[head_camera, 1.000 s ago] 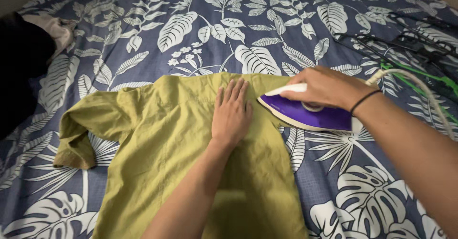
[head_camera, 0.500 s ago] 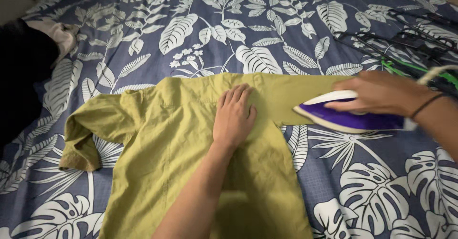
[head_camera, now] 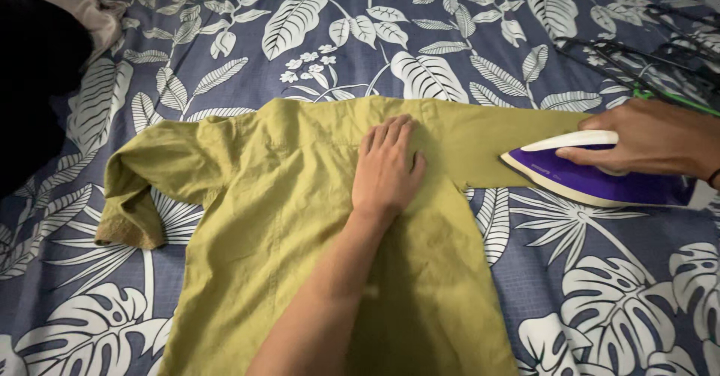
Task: The person lays a yellow long-sleeved shirt on a bed and uses a purple and white iron to smooth the sleeves and body. The person repeatedly moves the iron over the fabric while holding it in place with the other hand.
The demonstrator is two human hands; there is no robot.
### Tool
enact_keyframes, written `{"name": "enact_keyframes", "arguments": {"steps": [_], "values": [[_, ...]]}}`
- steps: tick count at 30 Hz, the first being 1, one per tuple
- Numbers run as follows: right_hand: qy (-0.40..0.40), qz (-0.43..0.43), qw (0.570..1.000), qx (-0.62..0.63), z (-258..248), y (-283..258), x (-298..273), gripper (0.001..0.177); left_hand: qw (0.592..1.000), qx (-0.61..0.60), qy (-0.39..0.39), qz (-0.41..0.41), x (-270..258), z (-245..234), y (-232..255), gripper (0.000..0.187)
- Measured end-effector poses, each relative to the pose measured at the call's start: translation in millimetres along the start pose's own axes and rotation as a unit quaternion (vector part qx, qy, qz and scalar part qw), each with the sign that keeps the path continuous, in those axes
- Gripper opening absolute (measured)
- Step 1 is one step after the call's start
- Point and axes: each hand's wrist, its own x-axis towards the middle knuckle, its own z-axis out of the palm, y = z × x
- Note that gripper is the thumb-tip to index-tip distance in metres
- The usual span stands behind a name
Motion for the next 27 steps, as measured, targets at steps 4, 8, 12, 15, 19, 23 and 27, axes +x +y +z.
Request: {"name": "enact_keyframes", "arguments": {"steps": [4,8,12,15,19,23,27], "values": [[0.022,-0.033,0.999,0.036,-15.3,-33.2,-2.0,0.054,1.000,0.009,-0.007,-0.005,0.1,1.9,-1.3,0.053],[0.038,-0.047,0.996,0.070,-38.2,-87.7,-9.9,0.056,1.000,0.013,-0.011,-0.004,0.2,2.2,-1.5,0.053],[0.041,-0.056,0.994,0.083,-55.6,-120.0,-21.0,0.054,1.000,0.018,-0.003,-0.011,-0.6,0.3,-0.2,0.054],[0.045,-0.085,0.993,0.075,-58.8,-118.3,-21.6,0.055,1.000,0.014,-0.007,-0.017,-0.1,-0.7,0.2,0.053],[0.036,-0.061,0.997,0.032,-48.4,-101.0,-18.7,0.054,1.000,0.008,-0.009,-0.014,-1.9,-3.5,0.0,0.054],[0.010,-0.023,1.000,0.007,-30.8,-63.8,-9.7,0.056,1.000,0.015,-0.008,-0.014,-0.8,-2.3,0.6,0.054],[0.006,-0.048,0.998,0.041,-7.9,-14.5,4.5,0.044,1.000,0.019,-0.010,-0.014,-1.1,-1.7,0.1,0.057]]}}
